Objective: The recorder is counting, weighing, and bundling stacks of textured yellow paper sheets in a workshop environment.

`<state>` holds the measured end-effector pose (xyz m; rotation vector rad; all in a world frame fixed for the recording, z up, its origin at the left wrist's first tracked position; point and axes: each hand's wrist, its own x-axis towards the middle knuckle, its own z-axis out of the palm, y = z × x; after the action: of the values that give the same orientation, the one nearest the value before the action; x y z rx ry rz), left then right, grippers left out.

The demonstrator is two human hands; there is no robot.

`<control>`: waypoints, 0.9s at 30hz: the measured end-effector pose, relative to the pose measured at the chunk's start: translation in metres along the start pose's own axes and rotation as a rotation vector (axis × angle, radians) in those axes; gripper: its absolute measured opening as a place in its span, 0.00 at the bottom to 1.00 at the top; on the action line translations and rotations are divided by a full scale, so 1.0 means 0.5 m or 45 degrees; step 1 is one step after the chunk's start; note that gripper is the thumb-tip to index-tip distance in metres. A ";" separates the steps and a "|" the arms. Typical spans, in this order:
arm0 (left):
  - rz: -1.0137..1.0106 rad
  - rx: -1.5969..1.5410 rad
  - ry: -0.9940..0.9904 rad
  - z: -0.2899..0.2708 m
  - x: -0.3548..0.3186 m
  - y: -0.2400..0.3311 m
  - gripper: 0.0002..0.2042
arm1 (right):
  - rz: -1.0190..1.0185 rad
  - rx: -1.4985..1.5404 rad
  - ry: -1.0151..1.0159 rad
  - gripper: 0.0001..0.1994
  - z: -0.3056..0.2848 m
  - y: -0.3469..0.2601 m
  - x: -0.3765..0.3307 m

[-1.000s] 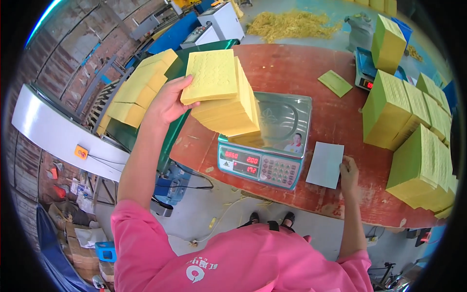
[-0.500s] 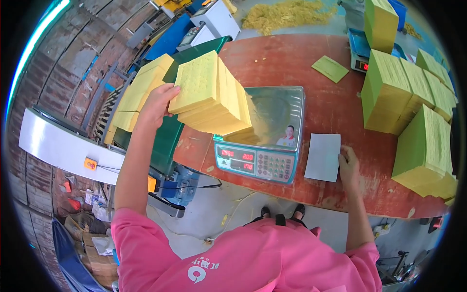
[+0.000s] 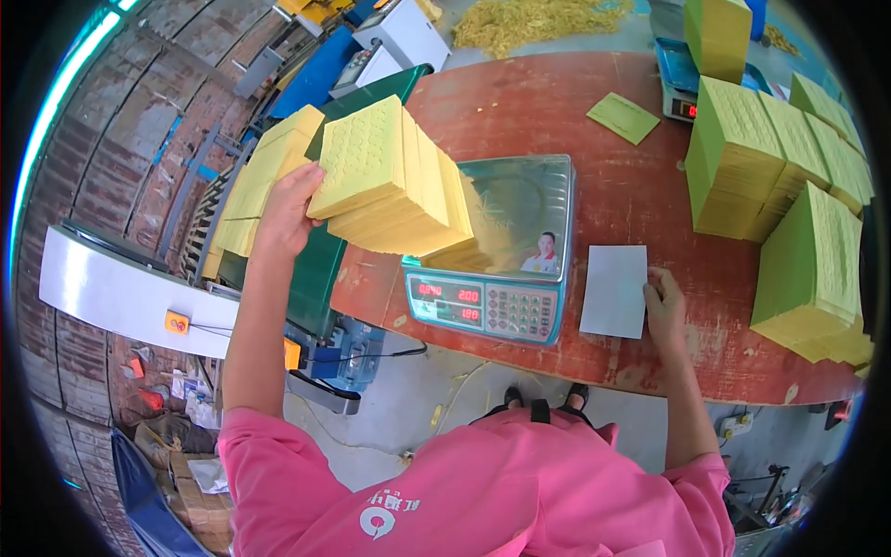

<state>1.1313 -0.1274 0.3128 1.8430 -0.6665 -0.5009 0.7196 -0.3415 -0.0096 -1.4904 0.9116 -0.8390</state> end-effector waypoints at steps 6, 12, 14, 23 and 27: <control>0.015 -0.018 0.009 0.008 -0.012 -0.018 0.18 | 0.003 -0.012 0.007 0.14 0.004 -0.006 0.000; -0.009 0.040 -0.018 0.004 -0.016 -0.007 0.19 | 0.025 -0.018 0.011 0.13 0.003 -0.004 0.003; -0.013 0.049 -0.018 0.007 -0.015 -0.012 0.20 | 0.010 -0.024 0.010 0.13 0.004 -0.007 0.004; 0.069 -0.007 0.206 0.010 -0.025 -0.048 0.20 | 0.081 -0.026 -0.026 0.13 0.004 -0.021 0.001; 0.087 0.082 0.221 0.022 -0.029 -0.039 0.20 | 0.084 0.001 0.009 0.13 0.007 -0.024 -0.004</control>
<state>1.1177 -0.1200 0.2913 1.8921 -0.6310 -0.2734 0.7227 -0.3374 0.0022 -1.4498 0.9605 -0.7965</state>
